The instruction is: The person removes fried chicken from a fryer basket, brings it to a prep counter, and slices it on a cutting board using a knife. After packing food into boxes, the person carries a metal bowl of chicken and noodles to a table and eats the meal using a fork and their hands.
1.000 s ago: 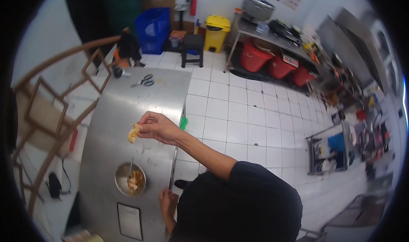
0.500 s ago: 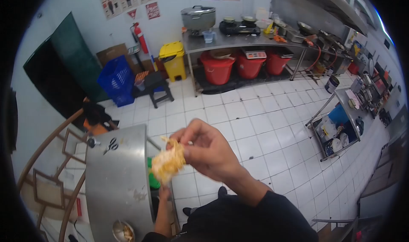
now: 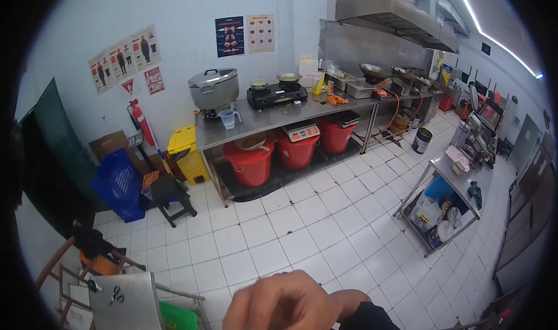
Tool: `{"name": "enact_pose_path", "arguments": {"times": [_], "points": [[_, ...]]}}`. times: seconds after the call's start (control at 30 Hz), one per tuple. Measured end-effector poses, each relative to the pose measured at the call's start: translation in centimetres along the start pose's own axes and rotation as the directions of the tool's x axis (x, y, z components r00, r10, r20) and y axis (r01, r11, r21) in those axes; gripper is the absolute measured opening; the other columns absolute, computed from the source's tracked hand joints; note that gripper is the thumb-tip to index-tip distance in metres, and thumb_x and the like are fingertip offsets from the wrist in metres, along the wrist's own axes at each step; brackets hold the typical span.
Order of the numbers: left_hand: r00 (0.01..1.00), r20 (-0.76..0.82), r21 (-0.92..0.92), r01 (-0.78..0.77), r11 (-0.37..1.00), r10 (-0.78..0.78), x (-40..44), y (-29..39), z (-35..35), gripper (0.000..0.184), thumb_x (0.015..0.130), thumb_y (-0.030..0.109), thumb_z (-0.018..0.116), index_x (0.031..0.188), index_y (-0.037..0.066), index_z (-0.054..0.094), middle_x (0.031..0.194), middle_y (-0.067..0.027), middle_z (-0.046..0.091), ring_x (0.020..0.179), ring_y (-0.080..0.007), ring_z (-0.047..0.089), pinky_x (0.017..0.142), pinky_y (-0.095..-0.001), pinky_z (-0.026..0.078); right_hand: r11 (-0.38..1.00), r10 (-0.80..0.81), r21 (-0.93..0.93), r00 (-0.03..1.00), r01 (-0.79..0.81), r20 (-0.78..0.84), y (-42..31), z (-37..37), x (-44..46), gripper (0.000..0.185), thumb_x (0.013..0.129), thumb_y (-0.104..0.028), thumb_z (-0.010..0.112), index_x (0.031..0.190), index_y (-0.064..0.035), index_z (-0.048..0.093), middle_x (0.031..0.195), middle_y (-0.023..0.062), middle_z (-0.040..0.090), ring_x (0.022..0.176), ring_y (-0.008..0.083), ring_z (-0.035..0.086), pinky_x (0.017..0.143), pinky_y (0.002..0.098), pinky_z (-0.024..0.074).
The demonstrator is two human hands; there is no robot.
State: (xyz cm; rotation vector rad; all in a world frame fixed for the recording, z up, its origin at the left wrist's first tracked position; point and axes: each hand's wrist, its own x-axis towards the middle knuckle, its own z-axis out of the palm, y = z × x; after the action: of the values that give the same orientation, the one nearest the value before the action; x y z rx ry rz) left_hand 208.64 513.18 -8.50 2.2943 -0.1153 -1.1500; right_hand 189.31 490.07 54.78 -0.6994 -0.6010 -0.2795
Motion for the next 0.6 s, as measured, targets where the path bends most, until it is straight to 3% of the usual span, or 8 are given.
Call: {"name": "enact_pose_path", "arguments": {"times": [0.07, 0.1, 0.23, 0.37, 0.4, 0.43, 0.57, 0.6], "points": [[1.0, -0.007, 0.006, -0.028, 1.0, 0.028, 4.6, 4.1, -0.2, 0.03, 0.09, 0.028, 0.058, 0.103, 0.001, 0.064, 0.089, -0.0154, 0.068, 0.074, -0.0264, 0.066, 0.068, -0.0389, 0.053, 0.997, 0.081, 0.002, 0.996, -0.081, 0.036, -2.3, -4.2, 2.9, 0.02, 0.073, 0.005, 0.08, 0.086, 0.0042, 0.065, 0.081, 0.0239, 0.07, 0.084, 0.035, 0.068, 0.076, 0.0427, 0.057], [0.998, -0.009, 0.006, -0.055, 0.998, 0.055, 7.3, 6.7, -0.5, 0.031, 0.09, 0.028, 0.059, 0.104, 0.001, 0.064, 0.091, -0.0158, 0.068, 0.076, -0.0266, 0.067, 0.069, -0.0389, 0.053, 0.997, -0.065, 0.037, 0.987, 0.061, 0.144, -2.4, -6.7, 4.8, 0.019, 0.073, 0.005, 0.08, 0.085, 0.0045, 0.066, 0.08, 0.0244, 0.07, 0.083, 0.0347, 0.068, 0.077, 0.0431, 0.0557], [0.988, -0.009, -0.025, -0.156, 0.987, 0.156, 15.6, 17.6, -2.0, 0.033, 0.09, 0.029, 0.06, 0.107, 0.001, 0.064, 0.096, -0.017, 0.069, 0.081, -0.0273, 0.068, 0.074, -0.039, 0.055, 0.98, -0.172, -0.033, 0.913, 0.198, 0.369, -8.9, -14.5, 11.3, 0.015, 0.074, 0.005, 0.08, 0.084, 0.0045, 0.069, 0.084, 0.0266, 0.071, 0.081, 0.0339, 0.067, 0.08, 0.0433, 0.05], [0.93, -0.024, -0.129, -0.366, 0.922, 0.366, 25.2, 31.8, -1.5, 0.036, 0.09, 0.03, 0.062, 0.111, 0.001, 0.065, 0.101, -0.0183, 0.07, 0.086, -0.0281, 0.07, 0.079, -0.0391, 0.056, 0.949, -0.205, -0.129, 0.872, 0.288, 0.444, -16.0, -22.1, 16.2, 0.015, 0.077, 0.002, 0.079, 0.089, 0.0046, 0.07, 0.087, 0.0278, 0.071, 0.086, 0.0335, 0.065, 0.081, 0.0433, 0.0485], [0.916, -0.042, -0.109, -0.401, 0.91, 0.398, 28.2, 37.0, -0.8, 0.041, 0.089, 0.033, 0.065, 0.11, -0.002, 0.063, 0.095, -0.0162, 0.071, 0.079, -0.0231, 0.071, 0.072, -0.0339, 0.056, 0.936, -0.215, -0.155, 0.86, 0.317, 0.463, -18.0, -24.2, 17.5, 0.015, 0.078, 0.001, 0.078, 0.09, 0.0047, 0.07, 0.088, 0.0281, 0.071, 0.087, 0.0335, 0.065, 0.081, 0.0436, 0.0485], [0.871, -0.019, -0.093, -0.491, 0.866, 0.491, 29.3, 42.5, -0.7, 0.04, 0.089, 0.033, 0.065, 0.111, -0.001, 0.063, 0.096, -0.016, 0.071, 0.081, -0.0227, 0.071, 0.074, -0.034, 0.056, 0.929, -0.11, -0.262, 0.869, 0.262, 0.482, -20.7, -26.2, 18.5, 0.023, 0.078, 0.001, 0.078, 0.098, 0.0061, 0.068, 0.091, 0.0287, 0.071, 0.092, 0.0337, 0.064, 0.084, 0.0439, 0.0476], [0.771, 0.094, -0.078, -0.625, 0.777, 0.629, 30.7, 57.4, 0.9, 0.041, 0.091, 0.032, 0.063, 0.116, 0.0, 0.063, 0.097, -0.0156, 0.071, 0.085, -0.0224, 0.071, 0.078, -0.0337, 0.054, 0.811, -0.199, -0.447, 0.897, 0.377, 0.395, -26.8, -37.7, 19.5, 0.032, 0.082, -0.008, 0.079, 0.11, 0.0024, 0.066, 0.1, 0.0256, 0.069, 0.095, 0.0385, 0.063, 0.086, 0.0487, 0.0477], [0.78, 0.136, 0.027, -0.619, 0.785, 0.61, 27.7, 61.0, -0.4, 0.041, 0.091, 0.032, 0.063, 0.118, 0.001, 0.062, 0.098, -0.0154, 0.071, 0.085, -0.0224, 0.071, 0.08, -0.0336, 0.053, 0.776, -0.231, -0.478, 0.892, 0.41, 0.389, -28.6, -41.7, 19.8, 0.032, 0.086, -0.014, 0.076, 0.111, 0.0032, 0.065, 0.096, 0.0246, 0.068, 0.093, 0.0356, 0.064, 0.084, 0.0471, 0.0487]]}}
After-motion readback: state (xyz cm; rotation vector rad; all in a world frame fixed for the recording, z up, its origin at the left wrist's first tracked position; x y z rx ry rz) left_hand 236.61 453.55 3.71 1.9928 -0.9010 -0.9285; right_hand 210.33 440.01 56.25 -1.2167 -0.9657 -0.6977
